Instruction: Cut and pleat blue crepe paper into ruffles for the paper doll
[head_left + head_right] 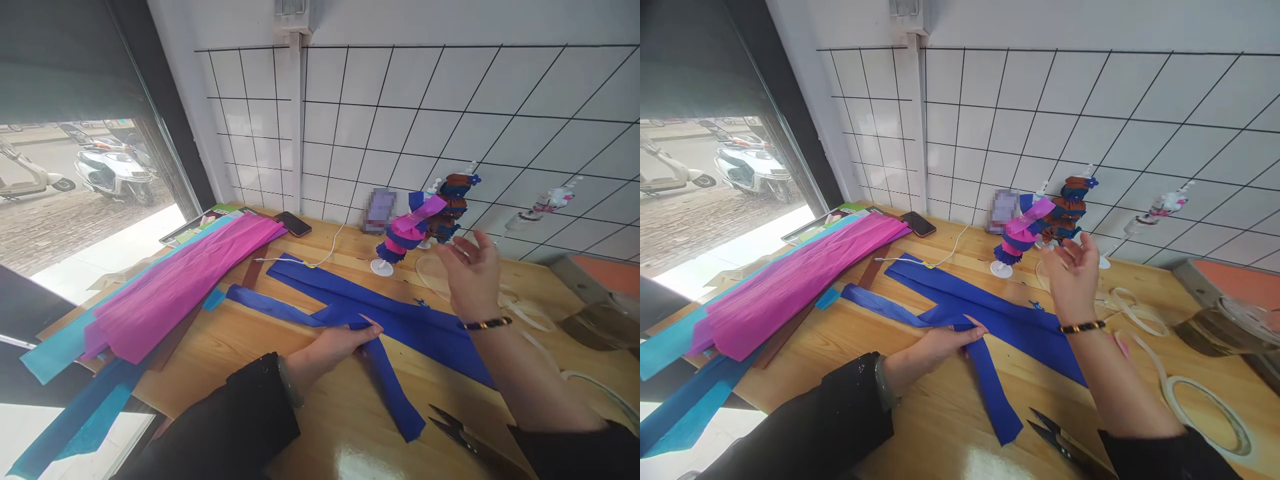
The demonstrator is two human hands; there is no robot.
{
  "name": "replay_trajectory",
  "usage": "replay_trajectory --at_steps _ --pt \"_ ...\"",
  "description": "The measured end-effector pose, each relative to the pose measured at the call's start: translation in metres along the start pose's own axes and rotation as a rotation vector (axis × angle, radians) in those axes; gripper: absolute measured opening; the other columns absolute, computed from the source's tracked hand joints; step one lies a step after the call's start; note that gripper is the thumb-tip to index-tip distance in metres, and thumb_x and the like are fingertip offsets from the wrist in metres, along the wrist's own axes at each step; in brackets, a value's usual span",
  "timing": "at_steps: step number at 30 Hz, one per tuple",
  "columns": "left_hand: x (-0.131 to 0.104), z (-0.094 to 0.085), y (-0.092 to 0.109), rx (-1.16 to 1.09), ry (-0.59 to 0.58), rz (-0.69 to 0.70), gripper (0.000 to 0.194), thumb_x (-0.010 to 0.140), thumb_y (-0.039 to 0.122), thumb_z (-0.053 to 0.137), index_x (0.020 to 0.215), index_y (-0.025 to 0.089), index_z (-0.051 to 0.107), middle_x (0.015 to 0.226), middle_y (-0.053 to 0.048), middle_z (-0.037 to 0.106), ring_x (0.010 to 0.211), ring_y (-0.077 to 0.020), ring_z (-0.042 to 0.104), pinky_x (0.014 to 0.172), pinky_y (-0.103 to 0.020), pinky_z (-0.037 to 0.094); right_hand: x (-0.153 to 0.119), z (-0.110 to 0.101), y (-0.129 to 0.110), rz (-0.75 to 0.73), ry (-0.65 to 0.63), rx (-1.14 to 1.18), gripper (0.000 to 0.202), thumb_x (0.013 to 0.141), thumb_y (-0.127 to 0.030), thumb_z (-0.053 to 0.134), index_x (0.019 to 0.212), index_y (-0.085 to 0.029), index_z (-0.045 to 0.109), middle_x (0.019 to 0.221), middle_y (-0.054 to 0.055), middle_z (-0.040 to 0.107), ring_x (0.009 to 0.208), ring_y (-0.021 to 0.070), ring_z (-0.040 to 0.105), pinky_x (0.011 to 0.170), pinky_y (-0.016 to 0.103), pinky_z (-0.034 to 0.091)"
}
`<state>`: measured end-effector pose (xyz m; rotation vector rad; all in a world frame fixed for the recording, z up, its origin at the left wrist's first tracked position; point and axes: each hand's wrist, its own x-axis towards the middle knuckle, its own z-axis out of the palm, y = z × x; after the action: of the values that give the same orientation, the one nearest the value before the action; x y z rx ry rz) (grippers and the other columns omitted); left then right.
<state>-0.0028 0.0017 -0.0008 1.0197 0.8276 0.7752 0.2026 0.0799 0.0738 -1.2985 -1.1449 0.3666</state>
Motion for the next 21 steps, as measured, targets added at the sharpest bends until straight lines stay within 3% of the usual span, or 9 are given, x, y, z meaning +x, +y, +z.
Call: replay_trajectory --at_steps 2,4,7,10,12,15,21 --pt "-0.001 0.001 0.000 0.005 0.041 -0.002 0.044 0.063 0.050 0.062 0.087 0.014 0.064 0.076 -0.004 0.061 0.058 -0.0096 0.050 0.052 -0.021 0.037 -0.023 -0.014 -0.002 0.053 -0.058 0.042 0.059 0.067 -0.039 0.063 0.117 -0.023 0.038 0.110 0.009 0.053 0.102 0.0232 0.052 0.091 0.041 0.040" --pt "-0.002 0.001 0.002 0.000 0.046 0.024 0.043 0.064 0.051 0.060 0.087 0.015 0.065 0.083 -0.005 0.063 0.065 -0.0117 0.053 0.057 -0.022 0.039 -0.048 -0.025 -0.005 0.138 -0.238 0.025 0.046 0.067 -0.040 0.062 0.108 -0.025 0.048 0.101 0.006 0.058 0.099 0.0232 0.054 0.091 0.042 0.040" --pt "-0.006 0.002 0.007 -0.010 -0.010 0.047 0.040 0.069 0.050 0.056 0.088 0.016 0.066 0.092 -0.005 0.063 0.079 -0.0150 0.055 0.068 -0.024 0.041 -0.082 -0.034 -0.013 0.297 -0.609 -0.038 0.042 0.068 -0.042 0.062 0.105 -0.023 0.052 0.092 0.006 0.062 0.093 0.0224 0.057 0.089 0.042 0.041" --pt "-0.009 0.001 0.013 0.005 -0.046 0.059 0.040 0.072 0.049 0.053 0.091 0.017 0.066 0.094 -0.005 0.064 0.086 -0.0168 0.055 0.073 -0.026 0.041 -0.105 -0.036 -0.020 0.370 -0.881 0.001 0.046 0.073 -0.043 0.057 0.112 -0.021 0.050 0.097 0.007 0.063 0.092 0.0209 0.058 0.085 0.039 0.044" --pt "-0.009 -0.001 0.015 0.013 -0.037 0.063 0.041 0.073 0.050 0.052 0.093 0.016 0.065 0.095 -0.005 0.064 0.089 -0.0178 0.055 0.076 -0.027 0.041 -0.114 -0.035 -0.023 0.408 -0.997 0.003 0.049 0.075 -0.043 0.055 0.117 -0.021 0.048 0.097 0.006 0.064 0.093 0.0210 0.058 0.083 0.038 0.046" --pt "-0.007 -0.004 0.015 0.020 0.008 0.057 0.042 0.072 0.050 0.053 0.092 0.015 0.065 0.097 -0.006 0.063 0.093 -0.0190 0.054 0.080 -0.029 0.040 -0.122 -0.032 -0.024 0.451 -1.065 -0.033 0.051 0.073 -0.044 0.057 0.119 -0.022 0.049 0.091 0.005 0.066 0.093 0.0221 0.058 0.080 0.036 0.048" --pt "-0.002 -0.011 0.013 -0.043 0.086 0.090 0.039 0.070 0.047 0.057 0.090 0.015 0.066 0.091 -0.006 0.063 0.085 -0.0181 0.056 0.076 -0.029 0.042 -0.122 -0.041 -0.017 0.644 -1.005 -0.029 0.043 0.067 -0.044 0.063 0.107 -0.027 0.061 0.096 0.002 0.067 0.081 0.0220 0.062 0.070 0.033 0.052"
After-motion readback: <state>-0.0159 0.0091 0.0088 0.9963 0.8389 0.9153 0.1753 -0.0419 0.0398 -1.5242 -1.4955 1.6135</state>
